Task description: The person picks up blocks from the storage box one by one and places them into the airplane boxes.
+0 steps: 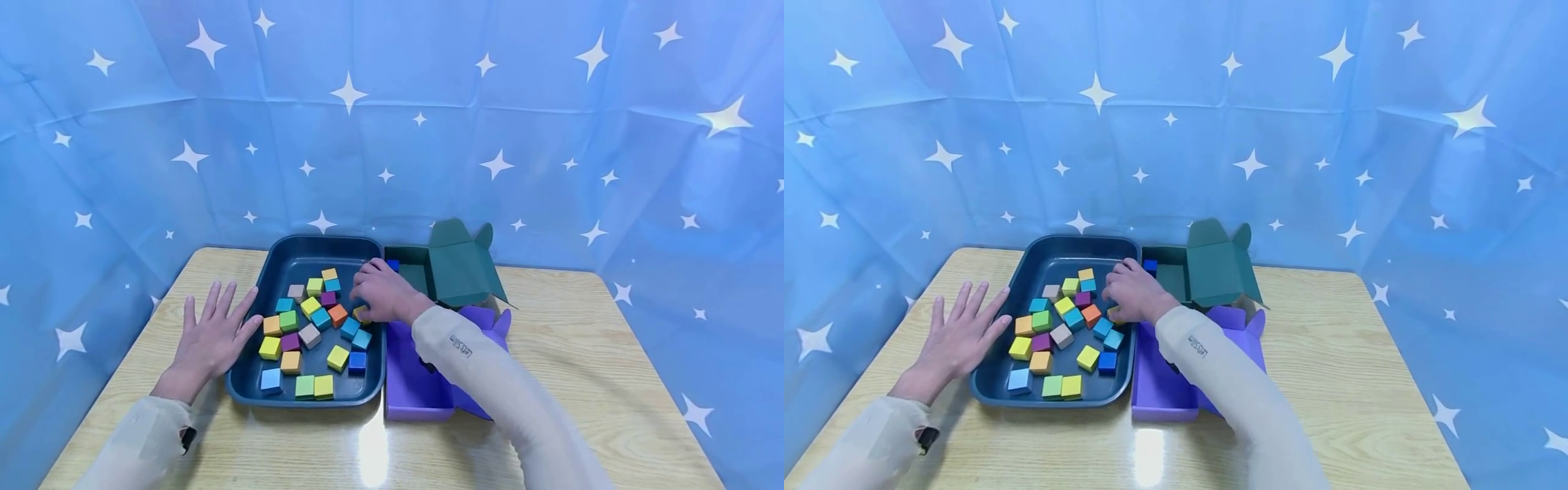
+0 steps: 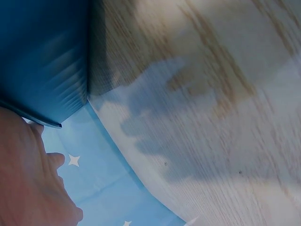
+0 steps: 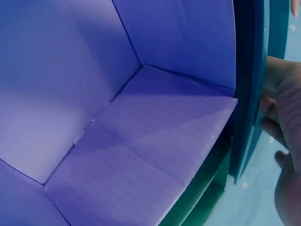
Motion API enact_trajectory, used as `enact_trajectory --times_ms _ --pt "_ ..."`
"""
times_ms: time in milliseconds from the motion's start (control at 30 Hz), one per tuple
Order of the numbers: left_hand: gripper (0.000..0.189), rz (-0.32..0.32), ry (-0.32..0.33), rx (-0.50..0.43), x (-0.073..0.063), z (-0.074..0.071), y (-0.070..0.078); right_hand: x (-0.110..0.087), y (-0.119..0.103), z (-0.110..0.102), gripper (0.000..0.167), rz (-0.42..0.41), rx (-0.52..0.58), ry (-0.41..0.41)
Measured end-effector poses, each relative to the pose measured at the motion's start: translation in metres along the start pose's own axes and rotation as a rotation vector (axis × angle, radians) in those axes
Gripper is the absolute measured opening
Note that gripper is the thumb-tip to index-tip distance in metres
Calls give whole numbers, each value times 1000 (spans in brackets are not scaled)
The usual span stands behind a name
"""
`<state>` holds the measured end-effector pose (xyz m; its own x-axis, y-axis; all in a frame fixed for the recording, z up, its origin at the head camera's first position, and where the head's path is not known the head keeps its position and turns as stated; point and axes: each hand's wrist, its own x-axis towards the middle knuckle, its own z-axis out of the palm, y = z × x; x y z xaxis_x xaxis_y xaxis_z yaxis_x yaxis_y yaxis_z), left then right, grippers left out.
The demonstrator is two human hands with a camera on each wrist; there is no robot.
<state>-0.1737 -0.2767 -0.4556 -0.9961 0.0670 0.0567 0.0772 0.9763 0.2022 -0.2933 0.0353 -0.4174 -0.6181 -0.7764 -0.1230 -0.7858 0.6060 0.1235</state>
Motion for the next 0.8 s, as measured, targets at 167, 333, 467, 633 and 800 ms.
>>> enact_trajectory --times_ms 167,333,467,633,800 --pt "67 -4 -4 -5 0 -1 0 -1 -3 -1 36 -19 -13 -75" --pt "67 -13 -8 0 -1 -2 1 2 -4 1 37 -1 -37 -107" --pt "67 -8 -3 3 -1 -2 1 3 -4 4 37 10 -39 -117" --pt "66 -2 0 3 -1 -2 2 5 -5 7 37 22 -37 -121" --pt "66 -3 0 -2 -1 -2 2 6 -7 6 34 28 -39 -127"
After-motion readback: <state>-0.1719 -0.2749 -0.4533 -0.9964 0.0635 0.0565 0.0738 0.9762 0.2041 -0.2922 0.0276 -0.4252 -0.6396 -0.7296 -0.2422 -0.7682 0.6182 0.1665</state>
